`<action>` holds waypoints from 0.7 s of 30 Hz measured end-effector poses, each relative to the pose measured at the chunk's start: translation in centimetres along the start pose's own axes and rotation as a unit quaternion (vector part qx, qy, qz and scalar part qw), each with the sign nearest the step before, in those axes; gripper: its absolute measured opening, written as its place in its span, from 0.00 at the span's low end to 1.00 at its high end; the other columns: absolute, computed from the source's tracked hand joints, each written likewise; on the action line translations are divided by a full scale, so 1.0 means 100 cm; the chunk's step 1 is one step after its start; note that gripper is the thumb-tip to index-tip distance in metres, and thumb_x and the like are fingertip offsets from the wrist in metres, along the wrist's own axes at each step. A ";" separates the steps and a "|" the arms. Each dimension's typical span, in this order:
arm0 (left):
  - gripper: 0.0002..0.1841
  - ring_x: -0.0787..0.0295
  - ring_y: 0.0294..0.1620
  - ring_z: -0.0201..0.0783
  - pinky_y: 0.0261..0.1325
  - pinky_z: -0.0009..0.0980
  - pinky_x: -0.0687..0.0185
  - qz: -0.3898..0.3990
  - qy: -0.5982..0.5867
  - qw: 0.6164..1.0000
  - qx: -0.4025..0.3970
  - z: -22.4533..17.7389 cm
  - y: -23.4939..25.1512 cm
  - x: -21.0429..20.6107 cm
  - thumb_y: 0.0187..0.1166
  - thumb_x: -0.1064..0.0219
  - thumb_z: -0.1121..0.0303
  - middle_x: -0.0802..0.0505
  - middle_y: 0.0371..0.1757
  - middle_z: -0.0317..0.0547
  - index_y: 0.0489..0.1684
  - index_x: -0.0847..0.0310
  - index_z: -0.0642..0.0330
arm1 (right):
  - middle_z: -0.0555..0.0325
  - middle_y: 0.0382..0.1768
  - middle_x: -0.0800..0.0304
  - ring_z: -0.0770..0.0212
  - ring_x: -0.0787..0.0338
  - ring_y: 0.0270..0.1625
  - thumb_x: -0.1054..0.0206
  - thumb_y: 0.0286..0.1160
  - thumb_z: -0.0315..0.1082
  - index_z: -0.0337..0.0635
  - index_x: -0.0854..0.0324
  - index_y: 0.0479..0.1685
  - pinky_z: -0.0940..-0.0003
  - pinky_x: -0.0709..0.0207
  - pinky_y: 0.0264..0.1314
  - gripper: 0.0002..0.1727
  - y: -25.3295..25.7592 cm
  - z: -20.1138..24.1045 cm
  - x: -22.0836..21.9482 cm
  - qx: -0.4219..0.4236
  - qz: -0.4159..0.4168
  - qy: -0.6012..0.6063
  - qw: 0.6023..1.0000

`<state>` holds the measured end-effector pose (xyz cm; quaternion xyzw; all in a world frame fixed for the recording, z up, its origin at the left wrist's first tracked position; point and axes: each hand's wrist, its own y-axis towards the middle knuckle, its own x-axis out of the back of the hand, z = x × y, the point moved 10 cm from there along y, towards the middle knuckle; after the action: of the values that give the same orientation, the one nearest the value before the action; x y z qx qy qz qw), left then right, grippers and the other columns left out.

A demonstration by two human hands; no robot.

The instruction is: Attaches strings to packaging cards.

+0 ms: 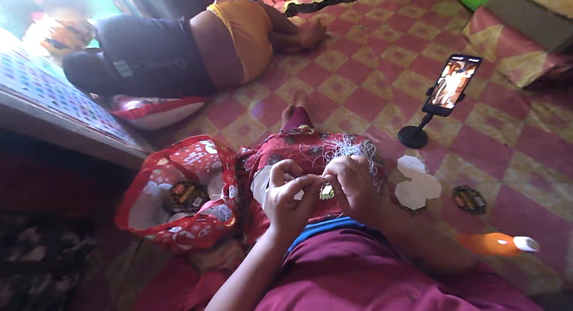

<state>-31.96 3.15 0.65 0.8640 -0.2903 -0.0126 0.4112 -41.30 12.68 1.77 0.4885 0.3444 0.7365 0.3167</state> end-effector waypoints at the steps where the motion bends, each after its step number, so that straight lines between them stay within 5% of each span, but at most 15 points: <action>1: 0.05 0.22 0.49 0.16 0.55 0.12 0.24 0.006 0.010 1.000 0.002 0.000 0.001 0.001 0.75 0.26 0.68 0.18 0.49 0.38 0.31 0.07 0.56 | 0.51 0.39 0.11 0.59 0.14 0.48 0.44 0.85 0.31 0.37 0.18 0.41 0.63 0.30 0.57 0.10 0.002 -0.005 -0.002 -0.026 0.029 0.051 0.998; 6: 0.07 0.25 0.57 0.24 0.64 0.20 0.34 0.011 0.098 0.995 -0.034 -0.009 0.003 0.003 0.75 0.26 0.62 0.16 0.49 0.41 0.29 0.07 0.51 | 0.70 0.34 0.20 0.88 0.21 0.39 0.49 0.87 0.28 0.35 0.21 0.40 0.90 0.26 0.46 0.12 -0.003 -0.031 -0.025 -0.229 0.132 0.373 0.889; 8: 0.08 0.23 0.61 0.30 0.70 0.29 0.36 -0.026 0.171 0.982 -0.075 -0.016 0.001 0.006 0.75 0.25 0.56 0.15 0.52 0.41 0.28 0.08 0.45 | 0.72 0.32 0.20 0.89 0.22 0.36 0.48 0.86 0.28 0.36 0.20 0.41 0.90 0.27 0.44 0.11 -0.005 -0.033 -0.027 -0.256 0.131 0.383 0.878; 11: 0.03 0.27 0.68 0.36 0.76 0.39 0.43 -0.036 0.245 0.956 -0.156 -0.028 -0.004 0.004 0.80 0.29 0.55 0.17 0.59 0.38 0.41 0.09 0.35 | 0.73 0.31 0.18 0.89 0.22 0.35 0.45 0.84 0.25 0.34 0.19 0.41 0.90 0.26 0.43 0.10 -0.008 -0.035 -0.028 -0.285 0.108 0.385 0.871; 15: 0.09 0.26 0.66 0.39 0.78 0.41 0.46 -0.020 0.269 0.951 -0.154 -0.027 -0.002 0.000 0.86 0.35 0.57 0.17 0.56 0.41 0.36 0.16 0.46 | 0.73 0.36 0.13 0.86 0.16 0.39 0.37 0.79 0.27 0.39 0.17 0.37 0.87 0.20 0.46 0.05 -0.013 -0.041 -0.027 -0.300 0.067 0.421 0.853; 18: 0.11 0.23 0.65 0.42 0.76 0.42 0.39 0.006 0.243 0.965 -0.100 -0.019 0.001 -0.002 0.88 0.40 0.60 0.17 0.56 0.49 0.37 0.20 0.54 | 0.68 0.41 0.17 0.86 0.19 0.41 0.34 0.73 0.33 0.42 0.21 0.24 0.90 0.24 0.42 0.10 -0.015 -0.048 -0.025 -0.255 0.073 0.420 0.868; 21: 0.11 0.21 0.63 0.45 0.72 0.46 0.34 0.054 0.210 0.975 -0.052 -0.010 0.001 -0.009 0.88 0.41 0.62 0.17 0.58 0.54 0.37 0.19 0.58 | 0.62 0.42 0.18 0.85 0.20 0.43 0.35 0.73 0.33 0.37 0.20 0.23 0.91 0.25 0.44 0.12 -0.015 -0.051 -0.015 -0.234 0.085 0.363 0.898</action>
<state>-32.44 4.25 1.14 0.8080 -0.2424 0.1768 0.5071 -45.35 11.29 -1.67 0.1258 0.2102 0.9463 0.2112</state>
